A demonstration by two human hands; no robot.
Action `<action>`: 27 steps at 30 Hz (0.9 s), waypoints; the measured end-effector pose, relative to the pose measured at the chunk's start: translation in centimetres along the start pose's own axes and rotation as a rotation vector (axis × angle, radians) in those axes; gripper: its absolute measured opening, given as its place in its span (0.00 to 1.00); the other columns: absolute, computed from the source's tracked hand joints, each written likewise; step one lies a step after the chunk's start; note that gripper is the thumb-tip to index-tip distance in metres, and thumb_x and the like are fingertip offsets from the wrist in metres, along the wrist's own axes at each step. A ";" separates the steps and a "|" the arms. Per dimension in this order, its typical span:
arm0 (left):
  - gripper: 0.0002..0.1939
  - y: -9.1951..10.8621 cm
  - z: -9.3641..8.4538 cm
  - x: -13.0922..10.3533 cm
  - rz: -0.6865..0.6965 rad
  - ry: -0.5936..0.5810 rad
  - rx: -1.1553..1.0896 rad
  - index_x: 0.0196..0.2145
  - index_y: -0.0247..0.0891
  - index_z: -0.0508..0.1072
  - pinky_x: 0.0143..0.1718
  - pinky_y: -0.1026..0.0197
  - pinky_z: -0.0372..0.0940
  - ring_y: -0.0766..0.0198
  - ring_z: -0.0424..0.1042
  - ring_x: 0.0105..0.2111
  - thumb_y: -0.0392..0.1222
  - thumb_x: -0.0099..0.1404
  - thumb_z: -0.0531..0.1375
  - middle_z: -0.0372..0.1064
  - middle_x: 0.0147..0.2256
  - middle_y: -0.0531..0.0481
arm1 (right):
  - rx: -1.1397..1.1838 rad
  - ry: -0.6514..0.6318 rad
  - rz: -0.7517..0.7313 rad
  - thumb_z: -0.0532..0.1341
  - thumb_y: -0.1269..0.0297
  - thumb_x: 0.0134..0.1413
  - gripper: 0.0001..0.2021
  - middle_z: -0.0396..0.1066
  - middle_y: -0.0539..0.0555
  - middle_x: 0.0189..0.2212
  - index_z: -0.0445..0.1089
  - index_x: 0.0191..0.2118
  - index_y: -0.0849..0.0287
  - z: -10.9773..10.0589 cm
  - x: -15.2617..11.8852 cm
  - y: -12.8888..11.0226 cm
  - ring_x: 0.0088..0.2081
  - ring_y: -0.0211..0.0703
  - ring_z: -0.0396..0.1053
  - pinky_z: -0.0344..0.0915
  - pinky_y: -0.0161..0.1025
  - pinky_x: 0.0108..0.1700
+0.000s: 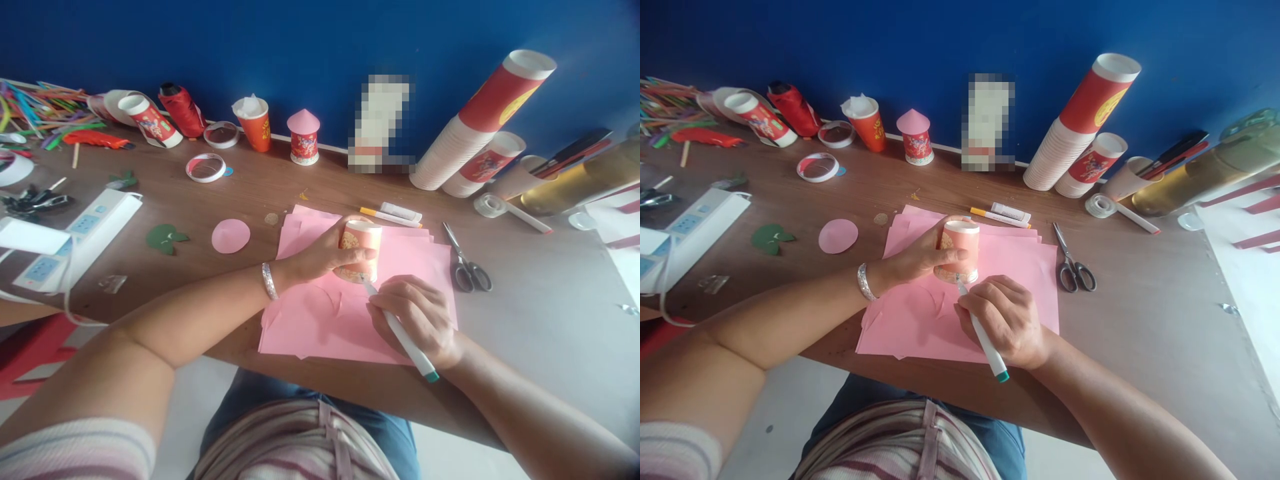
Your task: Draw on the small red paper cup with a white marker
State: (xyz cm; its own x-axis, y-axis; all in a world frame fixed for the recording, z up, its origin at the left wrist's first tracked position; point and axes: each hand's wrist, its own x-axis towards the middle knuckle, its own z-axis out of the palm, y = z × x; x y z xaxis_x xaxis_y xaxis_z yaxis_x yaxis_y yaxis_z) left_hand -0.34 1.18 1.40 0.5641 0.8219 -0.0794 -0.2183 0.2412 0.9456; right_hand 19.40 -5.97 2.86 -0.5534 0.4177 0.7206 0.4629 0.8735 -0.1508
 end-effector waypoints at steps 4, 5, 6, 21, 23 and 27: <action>0.31 0.0 -0.1 0.0 0.002 -0.001 0.008 0.54 0.41 0.64 0.42 0.58 0.68 0.60 0.69 0.43 0.48 0.58 0.72 0.67 0.44 0.48 | -0.016 0.005 0.004 0.64 0.78 0.58 0.10 0.71 0.50 0.28 0.68 0.43 0.59 -0.1 0.0 0.0 0.28 0.39 0.69 0.74 0.40 0.32; 0.31 0.0 -0.1 0.0 0.003 -0.001 0.011 0.54 0.41 0.64 0.42 0.58 0.68 0.60 0.69 0.43 0.48 0.59 0.72 0.67 0.44 0.48 | -0.023 0.003 0.006 0.63 0.77 0.58 0.10 0.71 0.50 0.28 0.68 0.43 0.58 -0.1 0.0 0.0 0.27 0.39 0.69 0.74 0.40 0.32; 0.31 -0.1 0.0 0.0 0.005 -0.002 0.013 0.54 0.41 0.64 0.42 0.59 0.68 0.60 0.70 0.43 0.48 0.59 0.72 0.67 0.44 0.48 | -0.029 0.000 0.008 0.63 0.77 0.58 0.10 0.71 0.50 0.28 0.68 0.43 0.58 -0.1 0.0 0.0 0.27 0.38 0.69 0.74 0.40 0.32; 0.32 0.1 0.1 -0.1 -0.019 -0.002 0.005 0.55 0.42 0.63 0.40 0.58 0.68 0.60 0.72 0.41 0.49 0.58 0.72 0.68 0.43 0.48 | -0.041 -0.031 0.024 0.63 0.77 0.60 0.09 0.72 0.51 0.29 0.67 0.43 0.58 0.0 0.2 0.1 0.28 0.39 0.71 0.73 0.39 0.32; 0.32 0.1 0.1 -0.1 -0.007 -0.001 0.003 0.55 0.42 0.63 0.40 0.59 0.68 0.61 0.72 0.41 0.49 0.59 0.72 0.68 0.43 0.48 | -0.041 -0.029 0.023 0.63 0.78 0.59 0.09 0.71 0.51 0.28 0.67 0.43 0.59 0.0 0.2 0.0 0.28 0.39 0.70 0.73 0.39 0.32; 0.31 0.1 0.1 -0.1 0.010 -0.002 0.008 0.54 0.42 0.64 0.40 0.60 0.68 0.62 0.70 0.41 0.48 0.58 0.72 0.67 0.43 0.49 | -0.018 -0.013 0.016 0.64 0.79 0.57 0.10 0.71 0.51 0.28 0.68 0.42 0.59 0.0 0.1 -0.1 0.28 0.40 0.71 0.73 0.40 0.32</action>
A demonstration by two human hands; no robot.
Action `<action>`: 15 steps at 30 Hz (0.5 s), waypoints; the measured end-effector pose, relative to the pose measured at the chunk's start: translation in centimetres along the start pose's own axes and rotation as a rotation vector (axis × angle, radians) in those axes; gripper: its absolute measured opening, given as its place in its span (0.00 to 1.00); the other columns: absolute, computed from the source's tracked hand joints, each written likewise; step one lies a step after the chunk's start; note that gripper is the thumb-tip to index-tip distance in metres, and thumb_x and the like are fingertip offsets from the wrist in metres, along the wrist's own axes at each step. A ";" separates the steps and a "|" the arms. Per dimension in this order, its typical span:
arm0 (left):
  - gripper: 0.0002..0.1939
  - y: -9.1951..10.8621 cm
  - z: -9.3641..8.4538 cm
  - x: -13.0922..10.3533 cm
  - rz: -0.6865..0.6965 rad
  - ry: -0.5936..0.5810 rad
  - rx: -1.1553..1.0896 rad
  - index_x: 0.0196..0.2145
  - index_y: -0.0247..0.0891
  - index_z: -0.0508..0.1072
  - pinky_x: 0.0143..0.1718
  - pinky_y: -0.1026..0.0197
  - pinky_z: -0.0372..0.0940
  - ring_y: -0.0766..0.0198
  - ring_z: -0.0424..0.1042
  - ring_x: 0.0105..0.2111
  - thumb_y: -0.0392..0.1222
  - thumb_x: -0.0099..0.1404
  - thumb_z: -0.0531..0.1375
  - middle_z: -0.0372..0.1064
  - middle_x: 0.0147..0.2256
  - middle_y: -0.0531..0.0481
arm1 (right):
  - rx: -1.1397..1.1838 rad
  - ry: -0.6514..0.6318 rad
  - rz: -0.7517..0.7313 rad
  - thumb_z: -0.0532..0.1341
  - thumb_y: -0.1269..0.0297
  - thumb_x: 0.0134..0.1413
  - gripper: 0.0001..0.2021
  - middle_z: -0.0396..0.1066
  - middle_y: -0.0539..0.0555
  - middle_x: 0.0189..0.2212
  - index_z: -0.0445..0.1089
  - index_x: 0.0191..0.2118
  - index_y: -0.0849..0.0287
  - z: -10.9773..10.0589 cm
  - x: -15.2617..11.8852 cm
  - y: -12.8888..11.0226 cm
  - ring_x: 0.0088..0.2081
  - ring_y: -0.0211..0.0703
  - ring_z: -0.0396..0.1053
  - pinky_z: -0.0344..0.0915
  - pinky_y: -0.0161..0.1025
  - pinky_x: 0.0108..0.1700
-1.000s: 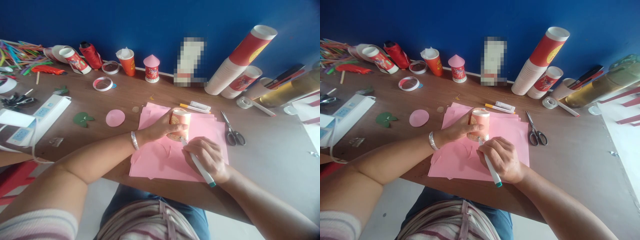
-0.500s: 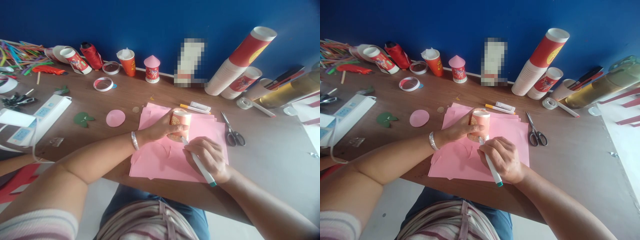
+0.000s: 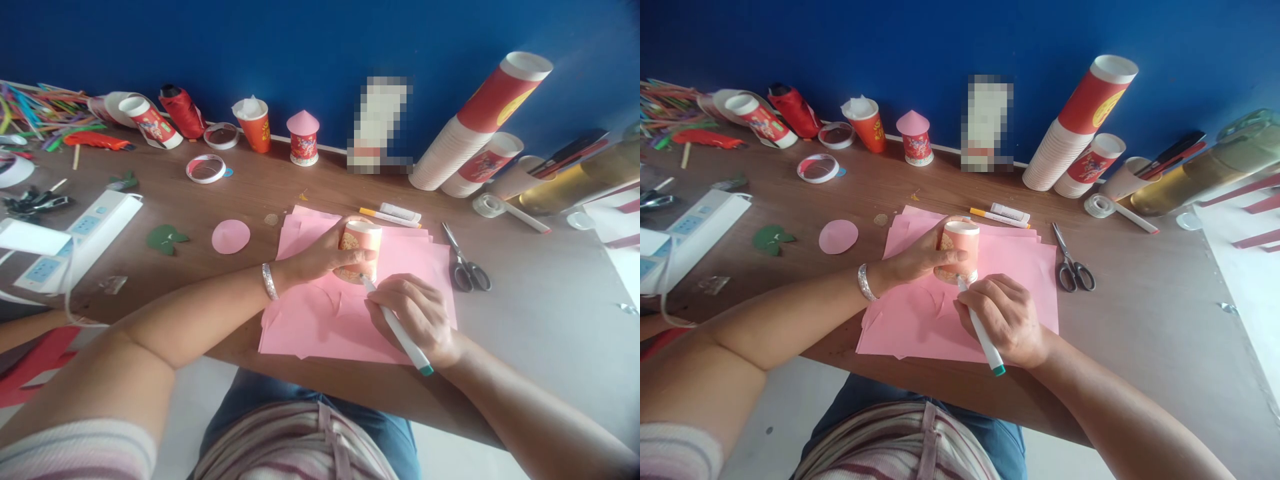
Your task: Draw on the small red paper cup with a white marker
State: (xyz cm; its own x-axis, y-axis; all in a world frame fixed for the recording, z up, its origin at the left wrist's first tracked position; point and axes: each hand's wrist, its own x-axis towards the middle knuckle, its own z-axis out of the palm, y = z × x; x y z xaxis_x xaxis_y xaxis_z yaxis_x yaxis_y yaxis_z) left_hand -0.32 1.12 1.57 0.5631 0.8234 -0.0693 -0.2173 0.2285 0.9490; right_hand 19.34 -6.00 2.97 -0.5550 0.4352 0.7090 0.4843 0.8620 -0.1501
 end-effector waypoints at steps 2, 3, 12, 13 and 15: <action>0.31 0.0 0.0 0.0 -0.004 0.001 0.009 0.54 0.41 0.64 0.40 0.59 0.68 0.61 0.70 0.42 0.48 0.58 0.72 0.67 0.43 0.49 | 0.004 0.010 -0.001 0.64 0.79 0.57 0.11 0.71 0.51 0.29 0.69 0.43 0.59 0.0 -0.1 0.0 0.28 0.40 0.71 0.73 0.41 0.33; 0.31 0.0 0.0 0.0 -0.006 0.004 0.011 0.54 0.41 0.64 0.41 0.59 0.68 0.61 0.70 0.42 0.48 0.57 0.72 0.67 0.43 0.49 | 0.003 0.015 -0.001 0.64 0.79 0.56 0.11 0.71 0.51 0.29 0.69 0.43 0.59 0.0 -0.1 0.0 0.28 0.40 0.71 0.73 0.41 0.33; 0.31 -0.3 -0.2 -0.1 -0.021 -0.009 -0.004 0.56 0.42 0.63 0.40 0.58 0.69 0.60 0.73 0.41 0.49 0.60 0.71 0.69 0.44 0.47 | -0.029 0.000 0.007 0.63 0.78 0.59 0.09 0.71 0.49 0.28 0.68 0.42 0.58 -0.1 0.2 0.2 0.27 0.39 0.70 0.73 0.39 0.31; 0.31 -0.3 -0.2 0.0 -0.020 -0.009 -0.004 0.55 0.41 0.63 0.40 0.59 0.69 0.60 0.73 0.42 0.49 0.60 0.71 0.69 0.44 0.47 | -0.030 0.003 0.005 0.63 0.78 0.59 0.09 0.71 0.49 0.27 0.68 0.42 0.58 -0.1 0.2 0.2 0.27 0.38 0.70 0.73 0.39 0.31; 0.31 -0.3 -0.2 0.0 -0.015 -0.011 -0.002 0.55 0.41 0.63 0.40 0.59 0.69 0.60 0.73 0.42 0.49 0.60 0.71 0.69 0.44 0.47 | -0.027 0.002 0.002 0.63 0.79 0.59 0.09 0.71 0.50 0.27 0.68 0.42 0.58 0.0 0.2 0.1 0.27 0.38 0.70 0.73 0.39 0.31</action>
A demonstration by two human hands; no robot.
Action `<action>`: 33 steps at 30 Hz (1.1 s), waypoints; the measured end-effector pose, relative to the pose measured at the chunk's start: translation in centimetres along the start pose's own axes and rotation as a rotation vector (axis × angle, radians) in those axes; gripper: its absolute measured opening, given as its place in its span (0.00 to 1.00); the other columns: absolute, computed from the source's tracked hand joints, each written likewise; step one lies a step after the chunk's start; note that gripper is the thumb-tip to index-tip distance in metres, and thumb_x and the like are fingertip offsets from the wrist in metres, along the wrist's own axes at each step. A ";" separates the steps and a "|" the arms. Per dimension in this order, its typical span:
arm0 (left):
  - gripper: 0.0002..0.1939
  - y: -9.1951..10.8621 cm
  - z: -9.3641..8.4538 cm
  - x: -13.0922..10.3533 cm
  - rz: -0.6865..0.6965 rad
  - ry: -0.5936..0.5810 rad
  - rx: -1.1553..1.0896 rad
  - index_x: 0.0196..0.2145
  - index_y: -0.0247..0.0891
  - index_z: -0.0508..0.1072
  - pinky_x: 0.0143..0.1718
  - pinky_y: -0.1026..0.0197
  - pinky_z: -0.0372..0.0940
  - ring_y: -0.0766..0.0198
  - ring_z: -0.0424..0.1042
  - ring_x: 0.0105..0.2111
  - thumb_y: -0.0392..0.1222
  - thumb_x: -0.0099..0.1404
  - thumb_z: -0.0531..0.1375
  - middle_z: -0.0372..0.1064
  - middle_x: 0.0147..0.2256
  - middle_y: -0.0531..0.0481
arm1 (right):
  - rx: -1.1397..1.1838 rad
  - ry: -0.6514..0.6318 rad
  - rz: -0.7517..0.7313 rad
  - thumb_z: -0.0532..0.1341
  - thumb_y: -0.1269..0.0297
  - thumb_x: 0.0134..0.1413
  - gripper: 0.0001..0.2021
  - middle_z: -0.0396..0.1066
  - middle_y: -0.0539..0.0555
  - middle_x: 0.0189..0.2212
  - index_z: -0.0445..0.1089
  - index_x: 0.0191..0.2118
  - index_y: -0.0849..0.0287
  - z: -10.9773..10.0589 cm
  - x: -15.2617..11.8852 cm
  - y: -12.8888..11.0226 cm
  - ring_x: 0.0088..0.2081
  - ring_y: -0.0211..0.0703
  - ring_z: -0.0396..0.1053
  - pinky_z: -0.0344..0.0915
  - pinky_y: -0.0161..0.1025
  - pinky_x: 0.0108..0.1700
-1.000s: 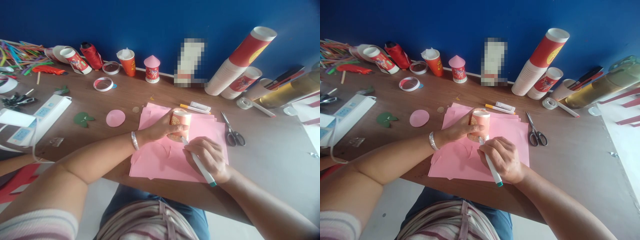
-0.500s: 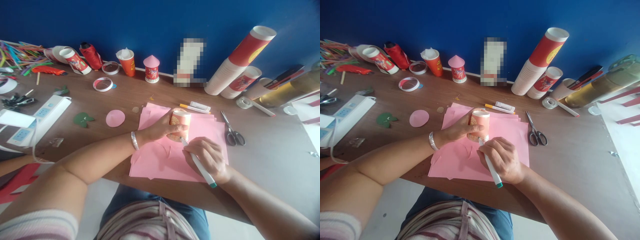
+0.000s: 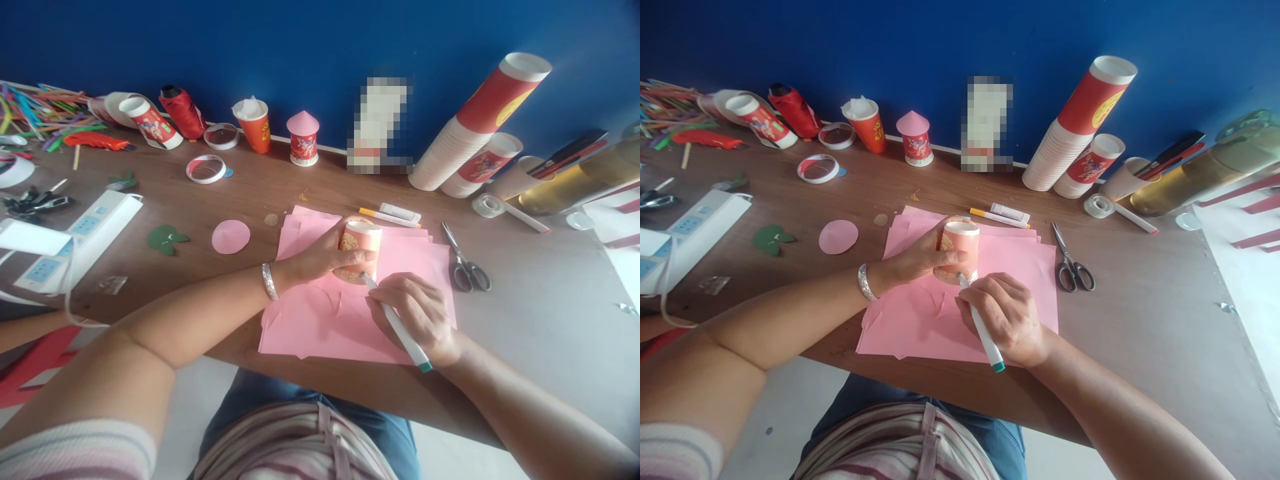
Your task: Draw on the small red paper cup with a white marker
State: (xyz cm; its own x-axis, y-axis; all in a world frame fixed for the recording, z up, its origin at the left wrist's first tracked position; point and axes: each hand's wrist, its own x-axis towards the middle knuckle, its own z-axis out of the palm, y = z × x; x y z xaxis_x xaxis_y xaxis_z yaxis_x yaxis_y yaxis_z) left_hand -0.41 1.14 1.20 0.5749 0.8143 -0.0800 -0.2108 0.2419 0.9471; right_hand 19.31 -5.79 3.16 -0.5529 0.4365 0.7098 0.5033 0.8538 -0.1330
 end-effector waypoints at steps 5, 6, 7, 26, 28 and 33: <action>0.30 0.1 0.2 0.0 0.004 0.018 -0.010 0.54 0.41 0.63 0.39 0.60 0.68 0.62 0.71 0.42 0.48 0.59 0.72 0.67 0.43 0.49 | 0.018 0.006 -0.014 0.64 0.80 0.57 0.10 0.71 0.52 0.28 0.68 0.41 0.61 0.0 -0.2 -0.2 0.28 0.40 0.70 0.74 0.41 0.32; 0.30 0.2 0.2 0.0 -0.005 0.021 -0.015 0.53 0.41 0.63 0.40 0.60 0.69 0.61 0.71 0.43 0.47 0.59 0.72 0.67 0.44 0.48 | 0.020 0.014 -0.014 0.64 0.80 0.57 0.10 0.71 0.52 0.27 0.68 0.41 0.61 0.0 -0.2 -0.2 0.28 0.40 0.70 0.74 0.41 0.32; 0.30 0.3 0.3 0.0 -0.012 0.024 -0.018 0.53 0.41 0.63 0.40 0.60 0.69 0.61 0.71 0.43 0.47 0.59 0.72 0.67 0.44 0.48 | 0.020 0.021 -0.013 0.64 0.80 0.56 0.10 0.71 0.52 0.27 0.68 0.42 0.61 0.0 -0.2 -0.2 0.28 0.40 0.70 0.74 0.41 0.32; 0.30 0.0 0.1 0.1 -0.005 0.022 -0.026 0.53 0.41 0.64 0.40 0.59 0.67 0.60 0.70 0.42 0.48 0.58 0.72 0.67 0.44 0.47 | 0.001 0.000 0.007 0.63 0.79 0.58 0.10 0.70 0.50 0.28 0.67 0.42 0.59 0.1 -0.5 -0.4 0.28 0.39 0.69 0.73 0.40 0.32; 0.30 0.0 0.1 0.1 0.005 0.016 -0.024 0.54 0.41 0.64 0.40 0.59 0.68 0.60 0.70 0.43 0.48 0.58 0.72 0.67 0.44 0.47 | 0.009 0.010 0.007 0.63 0.78 0.58 0.10 0.70 0.50 0.28 0.67 0.42 0.59 0.1 -0.6 -0.4 0.28 0.38 0.68 0.73 0.40 0.32; 0.30 0.1 0.2 0.1 -0.008 0.028 -0.013 0.53 0.41 0.64 0.40 0.58 0.68 0.59 0.70 0.43 0.48 0.58 0.72 0.68 0.44 0.47 | 0.009 0.010 0.017 0.62 0.78 0.58 0.10 0.69 0.49 0.27 0.67 0.42 0.57 0.1 -0.7 -0.4 0.27 0.37 0.68 0.73 0.39 0.32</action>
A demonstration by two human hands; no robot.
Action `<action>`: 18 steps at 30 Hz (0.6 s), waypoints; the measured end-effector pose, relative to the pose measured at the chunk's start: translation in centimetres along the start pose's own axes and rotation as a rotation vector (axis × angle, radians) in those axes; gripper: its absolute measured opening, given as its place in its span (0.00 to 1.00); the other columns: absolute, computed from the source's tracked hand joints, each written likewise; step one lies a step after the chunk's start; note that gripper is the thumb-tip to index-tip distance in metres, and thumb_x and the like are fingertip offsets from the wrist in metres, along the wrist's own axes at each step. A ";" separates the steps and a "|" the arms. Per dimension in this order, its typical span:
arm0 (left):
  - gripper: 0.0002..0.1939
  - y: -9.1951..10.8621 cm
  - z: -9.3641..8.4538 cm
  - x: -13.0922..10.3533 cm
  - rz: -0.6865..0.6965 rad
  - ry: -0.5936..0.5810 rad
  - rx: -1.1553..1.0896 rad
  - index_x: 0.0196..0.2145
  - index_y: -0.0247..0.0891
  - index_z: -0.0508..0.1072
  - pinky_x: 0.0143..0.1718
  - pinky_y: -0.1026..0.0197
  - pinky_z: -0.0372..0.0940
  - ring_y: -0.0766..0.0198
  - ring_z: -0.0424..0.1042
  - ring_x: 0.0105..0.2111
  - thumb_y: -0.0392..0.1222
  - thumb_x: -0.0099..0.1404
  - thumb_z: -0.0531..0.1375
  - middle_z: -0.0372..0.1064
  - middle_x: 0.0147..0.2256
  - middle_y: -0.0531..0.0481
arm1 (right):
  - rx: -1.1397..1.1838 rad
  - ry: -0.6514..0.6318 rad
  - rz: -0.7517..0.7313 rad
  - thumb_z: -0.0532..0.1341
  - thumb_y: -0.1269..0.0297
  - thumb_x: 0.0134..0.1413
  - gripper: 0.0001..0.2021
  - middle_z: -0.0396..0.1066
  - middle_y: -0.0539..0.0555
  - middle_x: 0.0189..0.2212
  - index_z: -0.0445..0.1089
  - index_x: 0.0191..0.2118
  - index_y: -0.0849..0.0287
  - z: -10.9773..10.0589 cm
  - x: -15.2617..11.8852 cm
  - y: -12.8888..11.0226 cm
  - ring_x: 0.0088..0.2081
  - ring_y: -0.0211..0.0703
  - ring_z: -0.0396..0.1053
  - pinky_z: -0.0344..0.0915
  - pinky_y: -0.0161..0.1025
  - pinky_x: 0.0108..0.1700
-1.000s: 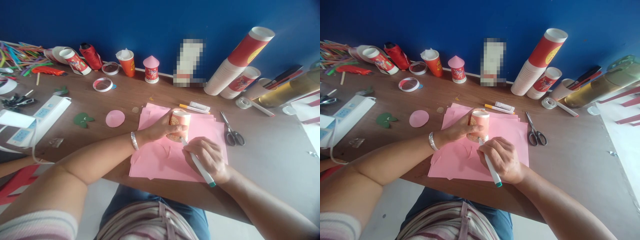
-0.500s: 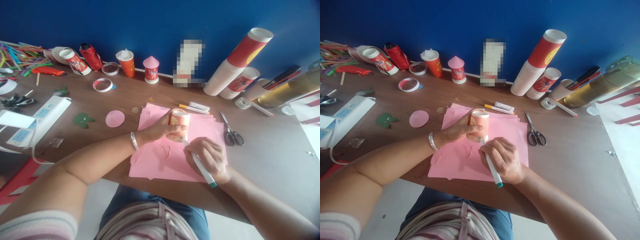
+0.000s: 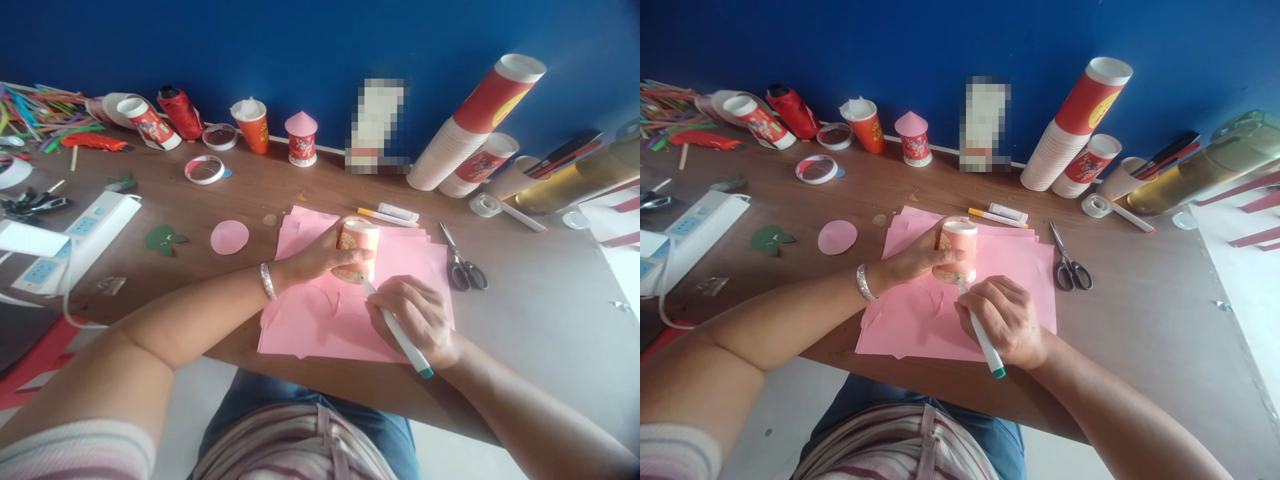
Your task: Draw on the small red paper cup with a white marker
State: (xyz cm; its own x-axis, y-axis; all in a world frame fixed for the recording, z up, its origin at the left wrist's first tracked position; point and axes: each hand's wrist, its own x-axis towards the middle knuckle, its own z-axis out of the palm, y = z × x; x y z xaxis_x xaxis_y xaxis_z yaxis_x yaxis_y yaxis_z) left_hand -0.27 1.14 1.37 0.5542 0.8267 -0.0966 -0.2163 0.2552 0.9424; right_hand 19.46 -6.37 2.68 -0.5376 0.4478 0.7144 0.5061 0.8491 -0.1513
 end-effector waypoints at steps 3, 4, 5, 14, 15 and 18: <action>0.31 0.0 0.0 0.0 0.015 -0.003 0.008 0.53 0.41 0.64 0.41 0.58 0.68 0.58 0.70 0.44 0.48 0.58 0.72 0.68 0.45 0.46 | 0.006 -0.006 -0.011 0.63 0.79 0.57 0.10 0.69 0.50 0.27 0.67 0.42 0.58 -0.1 0.0 0.0 0.27 0.38 0.68 0.73 0.39 0.32; 0.31 0.0 0.0 0.0 0.018 -0.007 0.007 0.53 0.41 0.64 0.41 0.58 0.68 0.58 0.70 0.44 0.48 0.58 0.72 0.68 0.45 0.46 | 0.010 -0.006 -0.015 0.63 0.79 0.57 0.10 0.70 0.50 0.27 0.67 0.42 0.59 -0.1 0.0 -0.1 0.28 0.39 0.68 0.73 0.40 0.33; 0.30 0.0 -0.1 0.0 0.018 -0.014 0.005 0.53 0.41 0.64 0.41 0.58 0.68 0.59 0.70 0.44 0.48 0.58 0.72 0.68 0.45 0.46 | 0.012 -0.006 -0.017 0.63 0.79 0.57 0.10 0.70 0.50 0.27 0.67 0.42 0.59 -0.1 0.1 -0.1 0.28 0.39 0.69 0.74 0.40 0.33; 0.29 -0.1 -0.2 0.1 0.026 -0.037 0.005 0.53 0.41 0.64 0.40 0.60 0.67 0.62 0.69 0.41 0.48 0.59 0.72 0.66 0.43 0.48 | -0.003 -0.025 -0.023 0.63 0.78 0.57 0.10 0.72 0.51 0.29 0.68 0.43 0.59 -0.1 0.3 -0.1 0.28 0.39 0.70 0.74 0.40 0.33; 0.29 0.0 -0.1 0.1 0.027 -0.036 0.006 0.53 0.41 0.64 0.40 0.61 0.67 0.63 0.69 0.41 0.48 0.59 0.72 0.66 0.42 0.49 | -0.004 -0.024 -0.025 0.63 0.78 0.57 0.10 0.72 0.51 0.29 0.68 0.43 0.59 0.0 0.3 -0.1 0.29 0.40 0.70 0.74 0.40 0.33; 0.30 0.0 0.0 0.1 0.024 -0.031 0.008 0.53 0.41 0.63 0.39 0.61 0.66 0.63 0.69 0.40 0.47 0.59 0.72 0.66 0.42 0.49 | -0.005 -0.028 -0.028 0.63 0.78 0.58 0.10 0.72 0.51 0.29 0.68 0.43 0.59 0.0 0.5 -0.1 0.29 0.40 0.70 0.73 0.40 0.33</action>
State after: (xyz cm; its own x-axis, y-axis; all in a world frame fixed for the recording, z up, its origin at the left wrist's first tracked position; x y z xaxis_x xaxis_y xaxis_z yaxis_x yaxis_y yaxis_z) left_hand -0.28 1.23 1.39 0.5736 0.8166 -0.0641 -0.2236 0.2314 0.9468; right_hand 19.16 -6.23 3.01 -0.5707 0.4312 0.6988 0.4936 0.8603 -0.1278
